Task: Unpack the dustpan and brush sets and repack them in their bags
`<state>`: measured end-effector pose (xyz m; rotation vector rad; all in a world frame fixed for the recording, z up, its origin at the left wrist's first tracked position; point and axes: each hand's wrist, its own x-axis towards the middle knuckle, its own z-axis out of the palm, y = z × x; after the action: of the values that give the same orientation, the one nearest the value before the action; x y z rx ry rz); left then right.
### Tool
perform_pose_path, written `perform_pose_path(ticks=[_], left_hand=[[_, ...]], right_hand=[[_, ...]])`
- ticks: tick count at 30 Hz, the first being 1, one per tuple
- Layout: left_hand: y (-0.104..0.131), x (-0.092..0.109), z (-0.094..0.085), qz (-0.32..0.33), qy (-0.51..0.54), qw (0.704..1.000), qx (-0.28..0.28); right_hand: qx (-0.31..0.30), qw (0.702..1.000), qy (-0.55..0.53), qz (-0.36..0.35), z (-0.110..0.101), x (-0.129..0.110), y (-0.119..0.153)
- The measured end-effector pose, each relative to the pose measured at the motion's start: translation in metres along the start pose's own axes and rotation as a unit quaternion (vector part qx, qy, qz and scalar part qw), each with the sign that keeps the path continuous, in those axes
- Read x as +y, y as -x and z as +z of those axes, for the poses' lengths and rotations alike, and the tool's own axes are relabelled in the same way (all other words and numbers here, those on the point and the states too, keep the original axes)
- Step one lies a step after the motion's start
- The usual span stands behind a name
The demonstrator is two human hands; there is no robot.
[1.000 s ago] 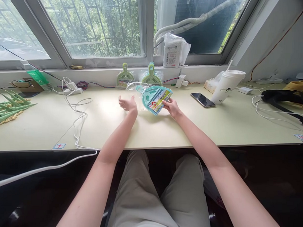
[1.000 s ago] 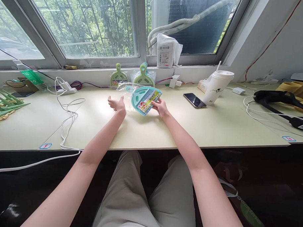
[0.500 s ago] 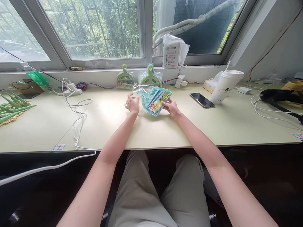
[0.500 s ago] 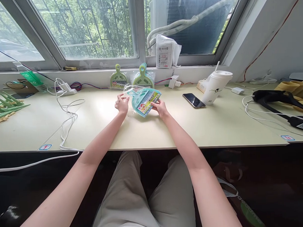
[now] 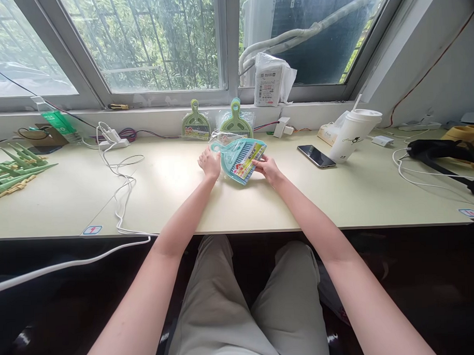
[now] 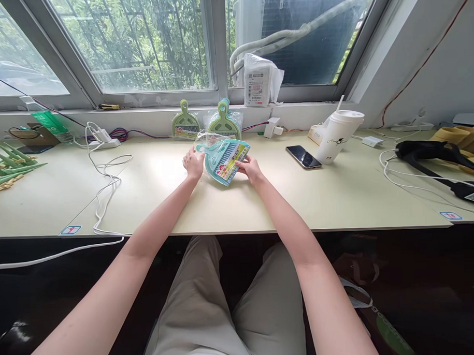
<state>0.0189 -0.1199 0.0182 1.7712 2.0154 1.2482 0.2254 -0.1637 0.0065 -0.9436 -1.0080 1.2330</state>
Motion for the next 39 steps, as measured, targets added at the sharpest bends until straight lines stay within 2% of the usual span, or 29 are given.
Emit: perform_pose_path(ticks=[8, 21, 29, 35, 39], left_hand=[[-0.002, -0.005, 0.003, 0.040, 0.023, 0.999, -0.025], [-0.001, -0.006, 0.010, 0.089, 0.076, 0.993, -0.022], [0.004, -0.004, 0.015, 0.120, 0.064, 0.990, -0.048], [0.006, -0.003, 0.014, 0.125, 0.035, 0.989, -0.072], [0.008, -0.002, 0.014, 0.139, 0.016, 0.987, -0.079]], right_hand=[[-0.013, 1.000, 0.012, 0.001, -0.001, 0.001, 0.000], [-0.022, 0.999, 0.026, 0.003, 0.001, 0.000, 0.002], [0.041, 0.998, 0.048, 0.000, -0.004, 0.001, -0.005], [0.048, 0.994, 0.093, 0.015, -0.006, -0.001, -0.005], [0.053, 0.992, 0.117, -0.006, -0.007, 0.000, -0.008]])
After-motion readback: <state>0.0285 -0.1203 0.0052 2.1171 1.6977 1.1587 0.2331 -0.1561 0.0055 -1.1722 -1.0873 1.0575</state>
